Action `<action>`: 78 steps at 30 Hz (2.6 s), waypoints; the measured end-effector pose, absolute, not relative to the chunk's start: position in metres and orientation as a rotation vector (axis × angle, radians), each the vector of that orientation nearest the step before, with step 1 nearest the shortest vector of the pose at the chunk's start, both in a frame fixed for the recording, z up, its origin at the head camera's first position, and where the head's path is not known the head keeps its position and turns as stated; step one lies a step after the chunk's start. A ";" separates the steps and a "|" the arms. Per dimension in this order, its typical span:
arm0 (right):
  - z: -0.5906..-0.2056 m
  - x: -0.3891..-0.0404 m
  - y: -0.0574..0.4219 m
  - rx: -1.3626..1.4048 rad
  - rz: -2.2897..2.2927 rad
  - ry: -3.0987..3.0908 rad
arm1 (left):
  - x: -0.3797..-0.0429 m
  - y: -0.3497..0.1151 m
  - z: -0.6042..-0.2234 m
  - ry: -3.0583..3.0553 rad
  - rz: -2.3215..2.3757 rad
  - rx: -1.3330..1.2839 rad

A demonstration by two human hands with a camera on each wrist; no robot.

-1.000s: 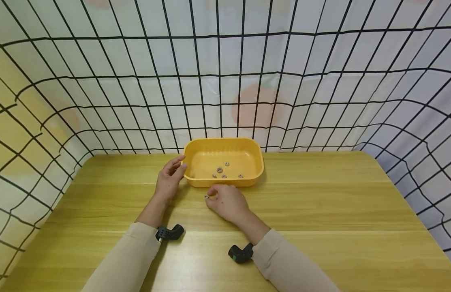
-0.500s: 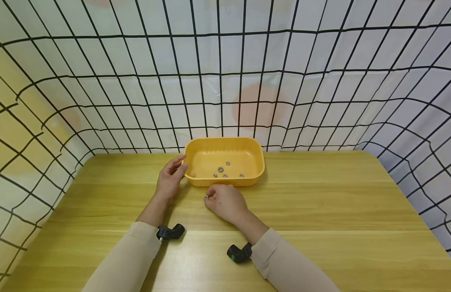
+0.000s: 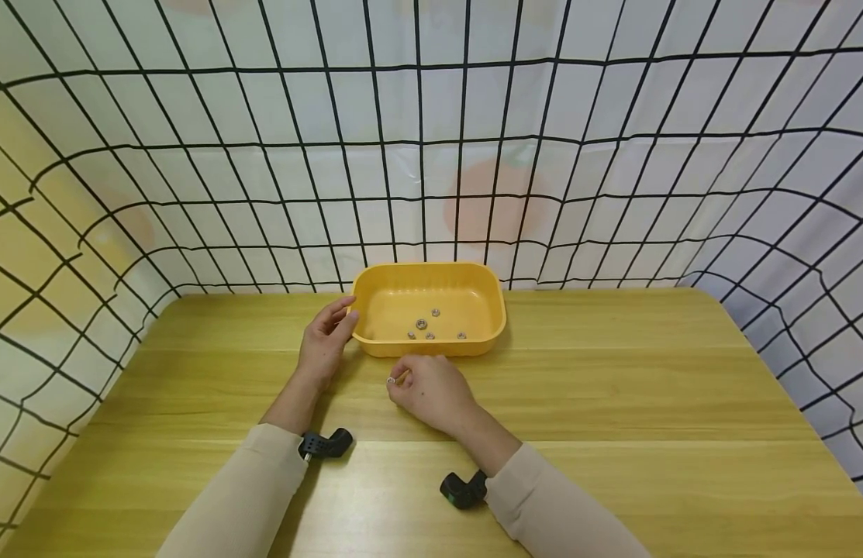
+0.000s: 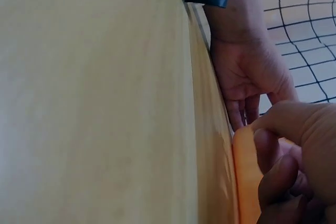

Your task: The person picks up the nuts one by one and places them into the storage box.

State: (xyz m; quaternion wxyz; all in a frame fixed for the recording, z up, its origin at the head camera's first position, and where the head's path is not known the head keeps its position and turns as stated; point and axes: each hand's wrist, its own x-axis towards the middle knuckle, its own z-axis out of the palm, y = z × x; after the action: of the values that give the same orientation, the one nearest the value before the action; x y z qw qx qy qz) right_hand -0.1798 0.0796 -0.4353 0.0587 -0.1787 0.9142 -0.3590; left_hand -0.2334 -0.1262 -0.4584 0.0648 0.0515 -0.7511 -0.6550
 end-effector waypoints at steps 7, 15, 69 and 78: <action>-0.422 -0.174 0.085 -0.539 -1.089 2.755 | -0.232 -0.126 -0.457 -2.268 -1.991 0.159; -0.410 -0.171 0.097 -0.549 -1.110 2.790 | -0.232 -0.126 -0.456 -2.267 -2.004 0.154; -0.388 -0.240 0.139 -0.457 -0.881 3.016 | -0.232 -0.126 -0.458 -2.249 -2.019 0.133; -0.389 -0.252 0.136 -0.436 -0.941 2.944 | -0.233 -0.125 -0.459 -2.243 -2.029 0.134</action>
State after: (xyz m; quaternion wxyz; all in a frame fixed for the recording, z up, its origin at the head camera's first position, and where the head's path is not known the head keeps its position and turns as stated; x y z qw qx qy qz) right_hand -0.2520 0.1361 -0.3887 0.0101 -0.1396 0.9432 -0.3014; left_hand -0.2326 -0.1253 -0.4586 0.0569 0.0442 -0.7397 -0.6691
